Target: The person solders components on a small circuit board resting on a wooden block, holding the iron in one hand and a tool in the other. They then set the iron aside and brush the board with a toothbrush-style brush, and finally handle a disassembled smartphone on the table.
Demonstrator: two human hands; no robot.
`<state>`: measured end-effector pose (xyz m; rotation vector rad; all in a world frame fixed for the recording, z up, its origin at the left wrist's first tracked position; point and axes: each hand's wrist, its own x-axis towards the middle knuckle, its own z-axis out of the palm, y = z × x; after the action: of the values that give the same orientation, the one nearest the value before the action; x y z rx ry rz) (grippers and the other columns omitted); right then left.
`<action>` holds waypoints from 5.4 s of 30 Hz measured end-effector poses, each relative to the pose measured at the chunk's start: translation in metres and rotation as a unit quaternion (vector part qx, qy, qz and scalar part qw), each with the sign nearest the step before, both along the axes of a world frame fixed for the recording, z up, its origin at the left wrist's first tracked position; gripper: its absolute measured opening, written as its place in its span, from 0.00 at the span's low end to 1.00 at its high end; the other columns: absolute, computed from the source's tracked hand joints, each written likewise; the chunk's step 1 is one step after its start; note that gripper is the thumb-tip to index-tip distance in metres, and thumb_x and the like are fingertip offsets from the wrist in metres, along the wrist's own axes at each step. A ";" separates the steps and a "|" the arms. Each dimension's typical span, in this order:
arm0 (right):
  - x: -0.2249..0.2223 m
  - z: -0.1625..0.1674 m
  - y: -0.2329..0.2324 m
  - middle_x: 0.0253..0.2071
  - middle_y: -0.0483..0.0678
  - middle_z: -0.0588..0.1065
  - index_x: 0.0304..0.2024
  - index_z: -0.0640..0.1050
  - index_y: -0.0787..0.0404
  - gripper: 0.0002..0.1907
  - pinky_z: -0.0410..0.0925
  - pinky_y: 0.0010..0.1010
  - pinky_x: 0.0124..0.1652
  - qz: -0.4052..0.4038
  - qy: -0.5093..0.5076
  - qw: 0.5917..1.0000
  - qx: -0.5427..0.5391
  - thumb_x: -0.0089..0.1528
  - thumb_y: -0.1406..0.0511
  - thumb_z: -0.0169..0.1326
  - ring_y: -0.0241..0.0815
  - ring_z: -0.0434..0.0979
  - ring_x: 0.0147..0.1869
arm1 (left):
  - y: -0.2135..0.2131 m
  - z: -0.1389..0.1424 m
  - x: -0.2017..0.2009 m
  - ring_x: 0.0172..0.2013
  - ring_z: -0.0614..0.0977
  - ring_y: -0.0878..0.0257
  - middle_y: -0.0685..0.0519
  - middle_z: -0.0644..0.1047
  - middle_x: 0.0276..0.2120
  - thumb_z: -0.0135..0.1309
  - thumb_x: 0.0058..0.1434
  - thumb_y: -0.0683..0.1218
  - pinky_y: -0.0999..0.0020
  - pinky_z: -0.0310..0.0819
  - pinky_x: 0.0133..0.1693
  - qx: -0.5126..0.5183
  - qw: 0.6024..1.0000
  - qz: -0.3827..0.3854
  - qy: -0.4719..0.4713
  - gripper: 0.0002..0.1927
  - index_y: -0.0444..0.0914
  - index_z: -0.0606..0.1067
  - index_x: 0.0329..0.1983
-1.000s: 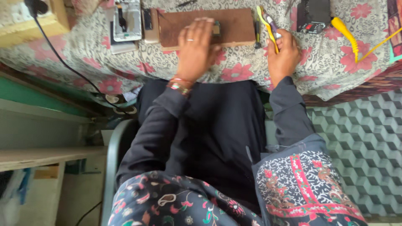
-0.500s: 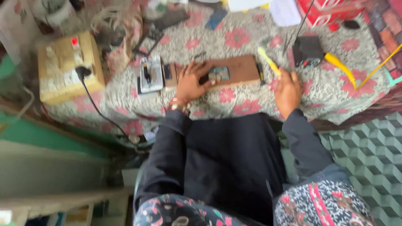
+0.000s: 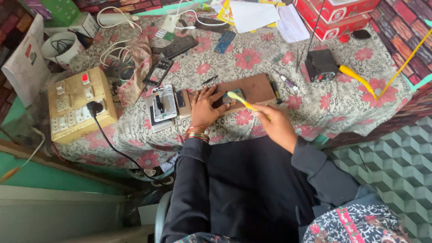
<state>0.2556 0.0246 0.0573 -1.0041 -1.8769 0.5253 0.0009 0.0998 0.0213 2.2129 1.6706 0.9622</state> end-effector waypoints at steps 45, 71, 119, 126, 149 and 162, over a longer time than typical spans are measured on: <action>0.017 -0.002 0.005 0.31 0.53 0.71 0.56 0.80 0.58 0.17 0.65 0.39 0.32 -0.068 -0.090 0.992 -0.052 0.65 0.70 0.55 0.48 0.71 0.29 | 0.006 -0.004 0.000 0.71 0.63 0.53 0.54 0.71 0.67 0.66 0.51 0.63 0.51 0.43 0.70 -0.003 1.000 0.008 -0.021 0.28 0.53 0.81 0.56; 0.022 -0.009 0.011 0.32 0.52 0.72 0.55 0.80 0.58 0.15 0.65 0.38 0.31 -0.082 -0.089 0.992 -0.019 0.65 0.70 0.55 0.48 0.72 0.28 | 0.001 0.007 0.001 0.71 0.63 0.54 0.53 0.71 0.67 0.66 0.51 0.63 0.52 0.43 0.70 0.005 1.000 0.005 -0.020 0.29 0.52 0.81 0.56; 0.028 -0.017 0.017 0.35 0.50 0.77 0.55 0.81 0.58 0.15 0.66 0.31 0.32 -0.079 -0.035 0.996 -0.039 0.65 0.70 0.57 0.39 0.74 0.30 | -0.119 -0.111 0.078 0.73 0.53 0.43 0.40 0.50 0.76 0.59 0.49 0.51 0.38 0.45 0.66 -0.324 0.933 -0.001 0.156 0.57 0.39 0.40 0.76; 0.030 -0.018 0.021 0.35 0.46 0.77 0.55 0.82 0.58 0.15 0.65 0.27 0.33 -0.073 0.008 0.996 -0.056 0.65 0.70 0.58 0.33 0.71 0.31 | -0.105 -0.113 0.065 0.60 0.78 0.40 0.36 0.78 0.55 0.52 0.57 0.50 0.49 0.69 0.62 -0.396 0.913 -0.021 0.099 0.24 0.34 0.80 0.54; 0.032 -0.017 0.021 0.35 0.44 0.74 0.56 0.81 0.58 0.15 0.62 0.25 0.32 -0.054 0.061 0.991 -0.105 0.67 0.69 0.56 0.31 0.68 0.32 | -0.137 -0.115 0.060 0.45 0.80 0.39 0.38 0.81 0.41 0.50 0.59 0.46 0.49 0.71 0.52 -0.220 0.972 0.080 -0.034 0.16 0.39 0.80 0.47; 0.039 -0.012 0.019 0.36 0.39 0.73 0.57 0.81 0.61 0.15 0.63 0.20 0.34 -0.047 0.101 0.985 -0.135 0.67 0.69 0.56 0.25 0.67 0.35 | -0.086 -0.121 0.077 0.67 0.68 0.43 0.37 0.71 0.64 0.28 0.69 0.71 0.52 0.52 0.67 -0.464 0.885 0.025 -0.045 0.43 0.33 0.71 0.65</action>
<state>0.2949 0.0437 0.0450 -1.1620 -1.5994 0.8098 0.0775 0.0142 -0.0998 1.4472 1.6428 0.1529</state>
